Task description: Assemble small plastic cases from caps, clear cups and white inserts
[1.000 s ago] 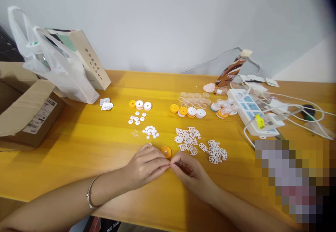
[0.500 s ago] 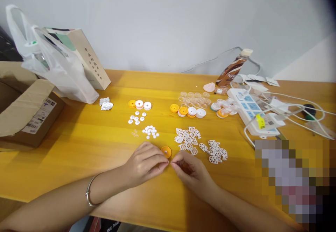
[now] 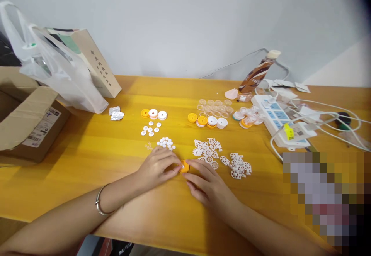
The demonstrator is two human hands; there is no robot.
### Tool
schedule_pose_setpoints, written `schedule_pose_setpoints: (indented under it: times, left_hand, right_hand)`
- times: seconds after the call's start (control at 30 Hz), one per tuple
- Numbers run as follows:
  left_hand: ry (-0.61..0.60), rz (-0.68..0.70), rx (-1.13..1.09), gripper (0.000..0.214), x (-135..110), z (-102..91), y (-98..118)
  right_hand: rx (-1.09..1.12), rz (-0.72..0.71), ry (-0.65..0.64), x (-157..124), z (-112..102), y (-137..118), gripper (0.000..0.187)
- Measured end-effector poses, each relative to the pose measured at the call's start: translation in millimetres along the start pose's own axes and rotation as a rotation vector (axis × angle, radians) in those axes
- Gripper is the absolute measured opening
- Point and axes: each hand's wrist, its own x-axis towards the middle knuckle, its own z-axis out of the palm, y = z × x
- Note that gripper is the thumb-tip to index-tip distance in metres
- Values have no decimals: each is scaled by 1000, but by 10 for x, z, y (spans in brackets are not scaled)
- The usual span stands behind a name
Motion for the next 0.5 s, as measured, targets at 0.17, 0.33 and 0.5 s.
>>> schedule_pose_setpoints:
  times: [0.17,0.33,0.5]
  left_hand:
    - [-30,13,34,8,18,33,14]
    - [-32,25,61,8,9,46,20]
    - [-14,30,69,9,-1,39,25]
  right_hand:
    - [-10,9,-32,0,9,-3,27]
    - [-6,19,-38,-18,17,6,28]
    - [-9,19,-44,-10,10,-1,27]
